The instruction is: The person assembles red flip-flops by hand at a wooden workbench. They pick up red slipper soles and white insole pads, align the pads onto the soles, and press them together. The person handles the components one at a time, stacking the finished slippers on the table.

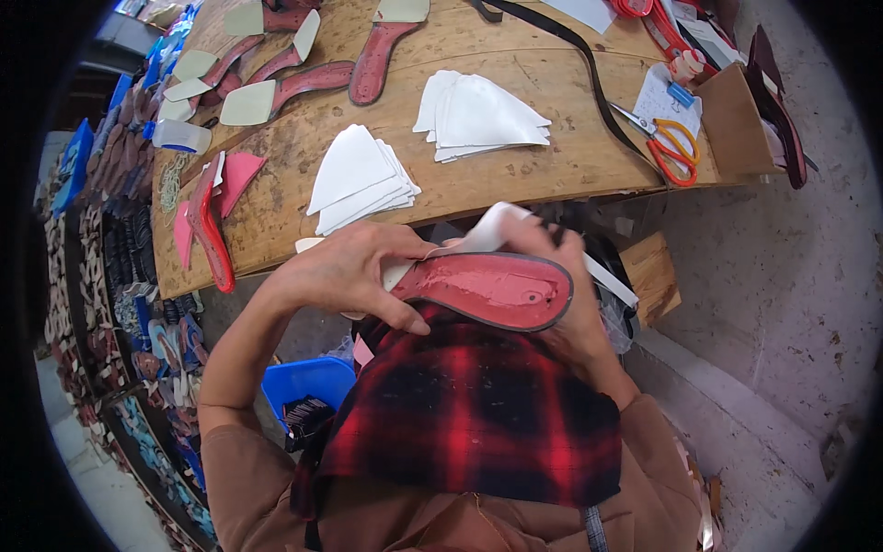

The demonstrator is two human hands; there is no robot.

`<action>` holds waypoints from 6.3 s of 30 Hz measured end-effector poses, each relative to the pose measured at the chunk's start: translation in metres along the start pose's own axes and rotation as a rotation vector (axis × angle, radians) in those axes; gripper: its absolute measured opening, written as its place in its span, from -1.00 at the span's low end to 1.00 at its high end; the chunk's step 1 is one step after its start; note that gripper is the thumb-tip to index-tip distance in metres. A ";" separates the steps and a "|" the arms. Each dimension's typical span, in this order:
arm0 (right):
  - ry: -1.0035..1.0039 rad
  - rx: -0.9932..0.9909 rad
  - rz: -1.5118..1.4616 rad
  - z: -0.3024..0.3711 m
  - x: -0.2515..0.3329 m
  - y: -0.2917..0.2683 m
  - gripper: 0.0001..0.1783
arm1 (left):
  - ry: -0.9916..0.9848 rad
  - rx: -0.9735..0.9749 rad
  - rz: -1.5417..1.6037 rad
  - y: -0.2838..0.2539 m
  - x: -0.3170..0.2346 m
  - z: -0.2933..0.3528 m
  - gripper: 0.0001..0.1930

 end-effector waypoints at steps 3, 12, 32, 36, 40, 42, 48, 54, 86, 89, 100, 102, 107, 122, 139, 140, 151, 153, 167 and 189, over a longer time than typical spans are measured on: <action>-0.010 -0.056 -0.277 0.008 0.005 -0.001 -0.46 | 0.035 -0.010 0.213 0.006 0.004 -0.005 -0.28; -0.028 0.077 -0.088 -0.035 -0.010 0.028 -0.35 | 0.036 -0.172 1.084 0.028 0.003 -0.020 -0.42; 0.021 -0.061 -0.684 -0.056 -0.040 -0.013 -0.66 | 0.294 -0.523 0.106 0.025 0.008 -0.030 -0.23; -0.064 0.162 -0.706 -0.061 -0.025 0.004 -0.67 | -0.060 -0.038 0.542 0.022 0.029 -0.043 -0.61; 0.021 0.066 -0.768 -0.057 -0.038 0.001 -0.69 | 0.202 -0.283 0.264 0.035 0.031 -0.035 -0.71; -0.013 0.057 -0.757 -0.056 -0.034 0.002 -0.69 | 0.066 -0.247 0.234 0.046 0.053 -0.024 -0.70; -0.036 0.225 -0.596 -0.045 -0.018 0.033 -0.59 | -0.039 -0.104 1.128 0.087 0.085 0.000 -0.68; -0.114 0.120 -0.444 -0.042 0.020 0.057 -0.74 | 0.138 -0.036 0.894 0.039 0.051 0.018 -0.41; -0.288 0.193 -0.239 -0.001 0.047 0.033 -0.70 | 0.309 -0.987 -0.052 -0.043 -0.012 0.064 -0.23; -0.402 0.223 -0.076 0.009 0.044 0.044 -0.68 | 0.285 -1.061 0.037 -0.057 -0.011 0.050 -0.20; -0.866 0.016 0.315 -0.090 0.090 0.048 -0.79 | 0.271 -1.022 0.635 -0.098 -0.015 -0.027 -0.26; -0.615 0.072 0.191 -0.102 0.081 0.045 -0.79 | 0.273 -0.772 1.180 -0.090 0.001 -0.047 -0.40; -0.571 0.188 0.223 -0.053 0.050 0.045 -0.70 | 0.320 -0.826 1.443 -0.072 0.032 -0.053 -0.75; -0.512 0.767 0.364 -0.023 -0.034 0.059 -0.20 | 0.346 -0.676 1.988 -0.065 0.094 -0.085 -0.82; -0.306 0.430 -0.083 -0.016 -0.006 0.082 0.44 | 0.158 -1.010 1.922 0.021 0.118 -0.019 -0.80; -0.348 0.414 -0.128 -0.020 -0.001 0.075 0.30 | 0.132 -0.964 1.917 0.027 0.110 -0.015 -0.81; -0.208 0.190 -0.321 -0.026 0.011 0.052 -0.26 | 0.105 -0.842 0.327 -0.026 -0.008 0.043 -0.38; -0.360 0.277 -0.218 -0.019 0.039 0.048 -0.38 | 0.069 -0.669 0.612 -0.021 0.000 0.041 -0.46; 0.127 0.211 -0.204 -0.044 -0.043 0.042 -0.57 | 0.222 -0.222 0.523 0.014 0.009 0.050 -0.19; -0.020 0.281 -0.108 -0.005 -0.004 0.057 -0.46 | 0.167 -0.270 0.603 0.030 0.062 0.024 -0.21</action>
Point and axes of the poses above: each hand's wrist, its own z-axis away from the middle knuckle, its own y-axis out of the palm, x = y × z, the point moved 8 cm from there along -z, towards the middle knuckle, and after that the axes turned 7 degrees about -y, right-handed, at the moved point
